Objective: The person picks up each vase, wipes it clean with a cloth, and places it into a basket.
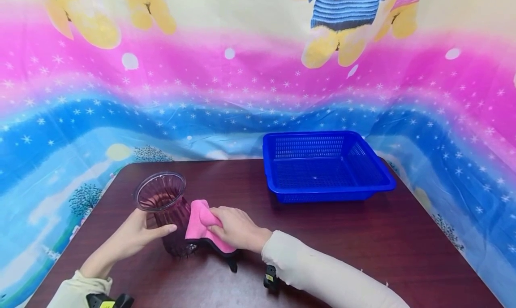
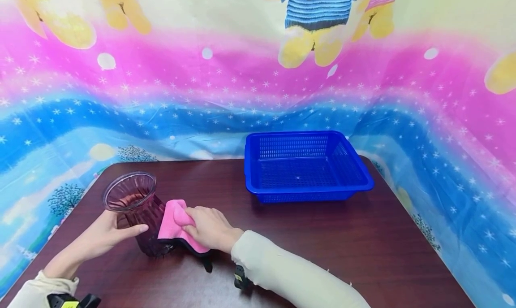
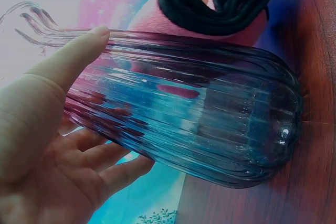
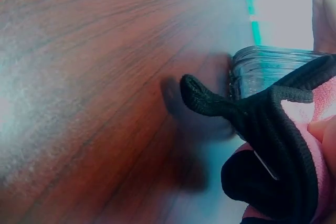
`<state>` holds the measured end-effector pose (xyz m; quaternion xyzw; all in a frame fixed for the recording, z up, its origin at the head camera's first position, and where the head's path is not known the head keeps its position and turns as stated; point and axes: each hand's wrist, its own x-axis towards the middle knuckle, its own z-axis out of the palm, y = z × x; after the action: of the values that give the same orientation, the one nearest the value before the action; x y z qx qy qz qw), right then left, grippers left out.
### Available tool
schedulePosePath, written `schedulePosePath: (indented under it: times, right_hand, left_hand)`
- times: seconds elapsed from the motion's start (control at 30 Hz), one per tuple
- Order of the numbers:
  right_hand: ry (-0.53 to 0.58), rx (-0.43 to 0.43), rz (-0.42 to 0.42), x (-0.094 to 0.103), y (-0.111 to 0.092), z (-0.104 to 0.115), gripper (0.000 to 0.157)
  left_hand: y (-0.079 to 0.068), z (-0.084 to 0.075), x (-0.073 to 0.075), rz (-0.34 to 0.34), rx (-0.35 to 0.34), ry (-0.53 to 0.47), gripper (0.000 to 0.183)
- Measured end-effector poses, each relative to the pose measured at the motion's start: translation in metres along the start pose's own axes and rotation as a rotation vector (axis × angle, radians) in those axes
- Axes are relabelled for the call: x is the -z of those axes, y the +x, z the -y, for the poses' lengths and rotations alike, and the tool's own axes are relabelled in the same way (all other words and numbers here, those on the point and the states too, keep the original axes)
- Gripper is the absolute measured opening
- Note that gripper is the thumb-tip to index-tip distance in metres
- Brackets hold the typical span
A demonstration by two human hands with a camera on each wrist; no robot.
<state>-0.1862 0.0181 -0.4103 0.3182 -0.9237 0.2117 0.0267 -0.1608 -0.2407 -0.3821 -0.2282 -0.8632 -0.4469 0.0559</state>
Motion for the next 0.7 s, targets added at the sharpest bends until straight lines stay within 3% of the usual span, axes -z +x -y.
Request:
schedulePosePath:
  times: [0.33,0.7]
  right_hand:
    - [-0.029,-0.009,0.042,-0.008,-0.002,-0.007,0.012]
    - [-0.060,-0.014,0.081,-0.014,-0.005,-0.012,0.015]
  left_hand:
    - [0.000,-0.001,0.000,0.001,0.006,-0.006,0.066]
    - [0.000,-0.002,0.000,-0.002,0.017,0.027,0.065]
